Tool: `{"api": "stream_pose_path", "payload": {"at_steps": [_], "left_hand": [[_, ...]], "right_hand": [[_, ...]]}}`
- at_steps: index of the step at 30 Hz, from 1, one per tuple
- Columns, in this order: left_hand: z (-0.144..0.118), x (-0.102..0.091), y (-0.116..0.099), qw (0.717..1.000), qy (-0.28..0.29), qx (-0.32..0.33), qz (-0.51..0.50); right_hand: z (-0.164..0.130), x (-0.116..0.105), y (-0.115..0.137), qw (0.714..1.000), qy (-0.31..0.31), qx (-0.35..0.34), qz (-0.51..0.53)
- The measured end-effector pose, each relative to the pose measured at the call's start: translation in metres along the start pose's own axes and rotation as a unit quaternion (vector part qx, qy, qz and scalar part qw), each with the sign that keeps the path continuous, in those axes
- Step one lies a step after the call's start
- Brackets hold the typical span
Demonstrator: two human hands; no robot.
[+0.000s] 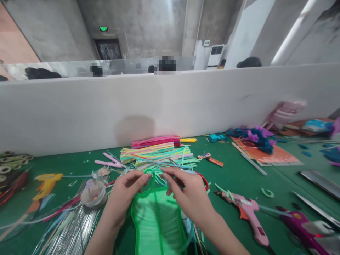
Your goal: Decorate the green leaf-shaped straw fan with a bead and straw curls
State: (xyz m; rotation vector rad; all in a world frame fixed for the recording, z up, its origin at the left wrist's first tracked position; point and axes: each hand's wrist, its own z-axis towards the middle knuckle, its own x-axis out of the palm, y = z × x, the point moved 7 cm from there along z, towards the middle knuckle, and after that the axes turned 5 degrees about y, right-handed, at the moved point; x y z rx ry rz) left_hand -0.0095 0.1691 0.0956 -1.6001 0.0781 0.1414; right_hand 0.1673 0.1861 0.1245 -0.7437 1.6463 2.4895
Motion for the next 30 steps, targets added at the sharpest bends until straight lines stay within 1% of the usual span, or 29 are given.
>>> {"api": "stream_pose_path", "payload": {"at_steps": [4,7,9,12,14,16,17,19,20,22,23,26,30], "left_hand": [[-0.002,-0.007,0.0,1.0,-0.011,-0.005,0.019],[-0.007,-0.012,-0.002,0.999,-0.024,-0.001,0.023],[-0.013,-0.015,-0.003,0.999,-0.033,0.002,0.033],[-0.023,-0.016,-0.001,0.999,-0.039,-0.006,0.038],[-0.029,-0.016,0.003,0.998,-0.04,-0.013,0.036],[-0.035,-0.016,0.008,0.998,-0.04,-0.015,0.042],[-0.038,-0.016,0.011,0.998,-0.041,-0.016,0.046],[-0.045,-0.015,0.019,0.997,-0.045,-0.016,0.053],[-0.048,-0.013,0.023,0.997,-0.048,-0.017,0.054],[-0.056,-0.008,0.032,0.997,-0.052,-0.018,0.05],[-0.06,-0.004,0.036,0.997,-0.051,-0.018,0.049],[-0.071,0.009,0.046,0.998,-0.037,-0.019,0.049],[-0.088,0.019,0.053,0.998,-0.033,-0.021,0.059]], "right_hand": [[0.002,-0.015,-0.008,0.998,-0.042,0.034,-0.01],[0.005,-0.032,-0.017,0.994,-0.067,0.042,-0.08],[0.008,-0.042,-0.025,0.986,-0.068,0.046,-0.142],[0.008,-0.047,-0.033,0.973,-0.061,0.031,-0.222],[0.004,-0.046,-0.029,0.963,-0.083,0.002,-0.257],[-0.005,-0.035,-0.02,0.967,-0.084,-0.015,-0.242],[-0.01,-0.026,-0.016,0.976,-0.062,-0.01,-0.21],[-0.022,0.0,-0.01,0.993,0.023,0.017,-0.117],[-0.03,0.015,-0.008,0.995,0.069,0.037,-0.065],[-0.046,0.041,-0.006,0.988,0.134,0.07,0.031],[-0.053,0.05,-0.007,0.984,0.146,0.082,0.068],[-0.067,0.063,-0.017,0.98,0.123,0.098,0.124],[-0.08,0.065,-0.028,0.975,0.09,0.105,0.171]]}}
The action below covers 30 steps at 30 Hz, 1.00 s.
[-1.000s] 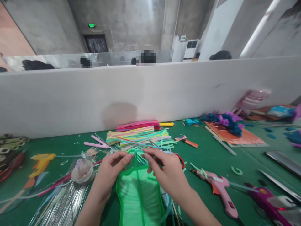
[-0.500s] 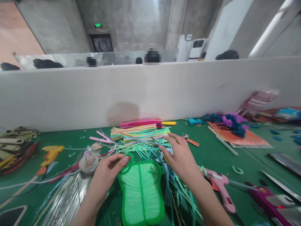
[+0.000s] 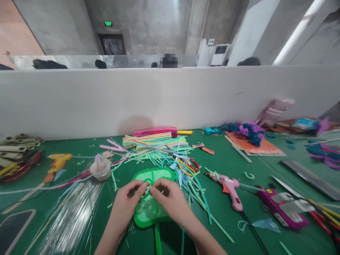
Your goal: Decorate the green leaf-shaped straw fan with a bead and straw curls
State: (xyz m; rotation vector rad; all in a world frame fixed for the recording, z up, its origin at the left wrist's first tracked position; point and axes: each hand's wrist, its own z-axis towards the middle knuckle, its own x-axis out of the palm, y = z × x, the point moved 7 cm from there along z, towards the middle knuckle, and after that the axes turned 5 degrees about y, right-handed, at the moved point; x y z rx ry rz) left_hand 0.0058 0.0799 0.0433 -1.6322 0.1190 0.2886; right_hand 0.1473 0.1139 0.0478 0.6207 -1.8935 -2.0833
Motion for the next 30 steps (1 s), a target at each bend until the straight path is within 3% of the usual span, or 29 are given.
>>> {"api": "stream_pose_path", "payload": {"at_steps": [6,9,12,14,17,20,25,30], "left_hand": [[-0.031,0.011,0.014,0.998,0.045,-0.026,0.043],[-0.044,0.004,0.026,0.997,0.025,-0.038,0.061],[-0.052,-0.014,0.038,0.996,-0.029,-0.056,0.069],[-0.057,-0.027,0.043,0.994,-0.077,-0.06,0.051],[-0.064,-0.036,0.046,0.991,-0.121,-0.056,-0.025],[-0.069,-0.031,0.045,0.983,-0.123,-0.055,-0.121],[-0.071,-0.026,0.048,0.958,-0.136,-0.055,-0.245],[-0.069,-0.042,0.061,0.925,-0.212,-0.052,-0.311]], "right_hand": [[-0.026,0.006,-0.014,0.998,-0.033,0.014,0.054],[-0.038,0.006,-0.022,1.0,-0.018,0.017,0.012],[-0.043,-0.018,-0.032,0.995,-0.05,0.03,-0.079],[-0.04,-0.04,-0.034,0.978,-0.081,0.032,-0.191],[-0.027,-0.063,-0.034,0.912,-0.103,0.022,-0.397],[-0.012,-0.067,-0.04,0.882,-0.102,0.018,-0.461],[0.0,-0.06,-0.054,0.881,-0.097,0.01,-0.464],[-0.005,-0.064,-0.048,0.91,-0.11,-0.005,-0.4]]}}
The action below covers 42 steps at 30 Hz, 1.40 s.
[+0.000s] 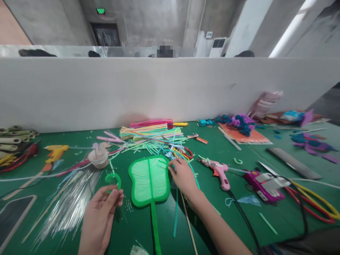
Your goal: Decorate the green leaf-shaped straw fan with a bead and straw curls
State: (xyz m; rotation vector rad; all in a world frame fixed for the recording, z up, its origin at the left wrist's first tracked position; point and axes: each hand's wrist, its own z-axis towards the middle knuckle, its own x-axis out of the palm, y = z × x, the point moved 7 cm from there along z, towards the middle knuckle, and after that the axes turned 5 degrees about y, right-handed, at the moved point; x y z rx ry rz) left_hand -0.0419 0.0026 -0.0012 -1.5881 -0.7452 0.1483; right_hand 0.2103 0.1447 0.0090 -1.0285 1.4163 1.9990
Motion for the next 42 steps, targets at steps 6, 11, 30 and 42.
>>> {"api": "stream_pose_path", "payload": {"at_steps": [6,11,30,42], "left_hand": [[0.014,-0.004,0.009,0.995,0.0,0.009,0.097],[0.023,0.025,0.026,0.911,0.132,0.028,0.389],[-0.003,0.032,0.004,0.961,0.056,0.08,0.26],[0.025,-0.012,0.021,0.95,-0.02,0.039,0.308]], "right_hand": [[-0.017,-0.01,0.028,0.985,0.014,0.013,0.171],[-0.036,0.002,0.058,0.895,0.084,0.063,0.433],[-0.042,0.013,0.065,0.883,0.091,0.054,0.458],[-0.022,0.044,0.09,0.982,0.15,-0.117,-0.009]]}}
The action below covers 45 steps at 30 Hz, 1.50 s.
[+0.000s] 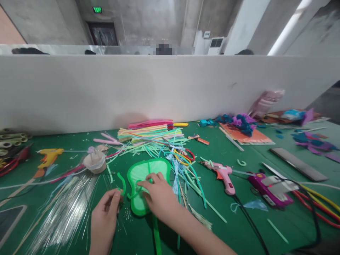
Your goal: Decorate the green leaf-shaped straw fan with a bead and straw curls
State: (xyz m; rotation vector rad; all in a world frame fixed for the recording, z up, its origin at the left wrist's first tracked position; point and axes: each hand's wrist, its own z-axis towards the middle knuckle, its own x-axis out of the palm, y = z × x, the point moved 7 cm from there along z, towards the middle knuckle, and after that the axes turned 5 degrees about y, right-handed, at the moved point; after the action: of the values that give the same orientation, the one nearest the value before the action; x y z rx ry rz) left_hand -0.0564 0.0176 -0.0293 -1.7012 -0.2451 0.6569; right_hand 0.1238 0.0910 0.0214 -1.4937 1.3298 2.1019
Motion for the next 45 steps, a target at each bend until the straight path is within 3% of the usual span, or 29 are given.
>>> {"api": "stream_pose_path", "payload": {"at_steps": [3,5,11,18,23,29,33,36,40,45], "left_hand": [[-0.001,-0.004,0.003,0.999,-0.001,-0.013,0.046],[-0.001,-0.006,0.004,0.998,-0.004,-0.023,0.06],[0.001,-0.009,0.008,0.993,-0.029,-0.068,0.091],[0.003,-0.013,0.016,0.991,-0.049,-0.089,0.091],[0.003,-0.012,0.019,0.996,-0.036,-0.077,0.021],[0.002,-0.012,0.02,0.996,-0.037,-0.085,0.018],[0.004,-0.011,0.024,0.995,-0.027,-0.094,0.03],[0.004,-0.01,0.025,0.994,-0.023,-0.099,0.029],[0.004,-0.01,0.026,0.995,-0.016,-0.096,0.027],[0.005,-0.01,0.028,0.996,-0.013,-0.085,0.021]], "right_hand": [[0.009,0.017,0.004,0.996,0.025,-0.027,-0.076],[0.012,0.017,0.0,0.998,0.011,-0.029,-0.056],[0.021,-0.012,-0.044,0.992,-0.049,0.044,0.109],[0.038,-0.037,-0.081,0.987,-0.053,0.094,0.115],[0.043,-0.039,-0.079,0.994,-0.064,0.059,0.072],[0.036,-0.031,-0.073,0.992,-0.125,-0.009,0.02],[0.028,-0.016,-0.058,0.996,-0.072,-0.052,0.003],[0.026,-0.016,-0.05,0.996,-0.047,-0.064,0.036],[0.033,-0.034,-0.059,0.994,-0.099,0.0,0.041],[0.047,-0.023,-0.076,0.992,-0.034,0.111,-0.041]]}}
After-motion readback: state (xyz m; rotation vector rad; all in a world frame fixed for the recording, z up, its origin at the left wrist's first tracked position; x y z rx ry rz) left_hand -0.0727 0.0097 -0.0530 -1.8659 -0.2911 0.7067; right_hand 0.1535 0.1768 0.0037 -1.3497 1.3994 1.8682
